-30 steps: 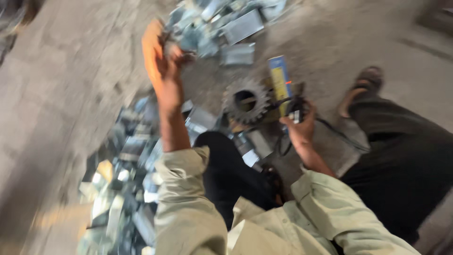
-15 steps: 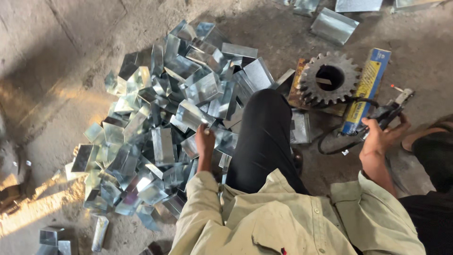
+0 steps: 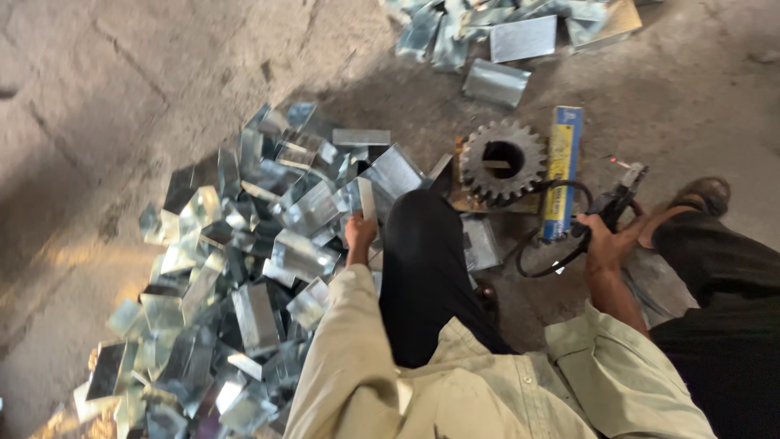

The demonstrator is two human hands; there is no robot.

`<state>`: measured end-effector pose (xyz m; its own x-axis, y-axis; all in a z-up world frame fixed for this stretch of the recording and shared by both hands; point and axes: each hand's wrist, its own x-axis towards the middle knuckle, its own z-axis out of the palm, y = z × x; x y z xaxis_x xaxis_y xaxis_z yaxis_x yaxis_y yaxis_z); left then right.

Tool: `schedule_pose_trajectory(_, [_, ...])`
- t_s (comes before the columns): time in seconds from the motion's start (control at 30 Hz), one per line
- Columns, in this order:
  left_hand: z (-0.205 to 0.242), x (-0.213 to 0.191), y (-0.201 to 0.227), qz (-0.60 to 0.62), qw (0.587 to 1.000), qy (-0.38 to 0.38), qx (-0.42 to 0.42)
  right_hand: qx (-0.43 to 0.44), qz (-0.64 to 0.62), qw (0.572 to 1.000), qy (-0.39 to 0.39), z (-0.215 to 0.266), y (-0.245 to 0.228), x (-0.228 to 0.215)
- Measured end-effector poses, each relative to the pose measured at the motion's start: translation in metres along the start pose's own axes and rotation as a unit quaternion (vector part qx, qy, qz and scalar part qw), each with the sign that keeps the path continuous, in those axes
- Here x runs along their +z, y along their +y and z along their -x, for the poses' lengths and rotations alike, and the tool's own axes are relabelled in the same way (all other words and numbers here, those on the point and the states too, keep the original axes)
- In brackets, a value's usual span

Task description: The person sits on the floor and uses a handheld welding tool to attach small rectangular metal pieces to a large gear-shaped metal object. They repeatedly pick up pieces from a pile, position them on the gear, and weld them in place, creating bright sparks.

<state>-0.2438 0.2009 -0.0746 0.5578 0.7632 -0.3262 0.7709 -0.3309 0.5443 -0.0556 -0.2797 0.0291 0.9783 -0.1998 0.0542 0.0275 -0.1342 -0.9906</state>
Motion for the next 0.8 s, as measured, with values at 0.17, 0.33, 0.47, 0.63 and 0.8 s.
schedule_pose_trajectory(0.17, [-0.016, -0.022, 0.059, 0.243, 0.961, -0.038, 0.126, 0.065, -0.105, 0.992, -0.030, -0.007, 0.006, 0.016])
schedule_pose_trajectory(0.33, [0.009, -0.071, 0.215, 0.232, 0.931, 0.045, 0.278, 0.103, -0.077, 0.991, -0.029, 0.013, -0.043, 0.038])
schedule_pose_trajectory(0.47, [0.052, -0.055, 0.317, 0.014, 0.890, 0.097, 0.445, 0.091, 0.001, 0.996, -0.027, 0.021, -0.067, 0.043])
schedule_pose_trajectory(0.63, [0.074, 0.006, 0.350, -0.138, 0.856, -0.052, 0.496, -0.019, 0.022, 0.999, -0.022, 0.024, -0.069, 0.047])
schedule_pose_trajectory(0.8, [0.082, 0.004, 0.360, -0.245, 0.840, -0.110, 0.471, 0.056, 0.055, 0.996, -0.047, 0.029, -0.092, 0.050])
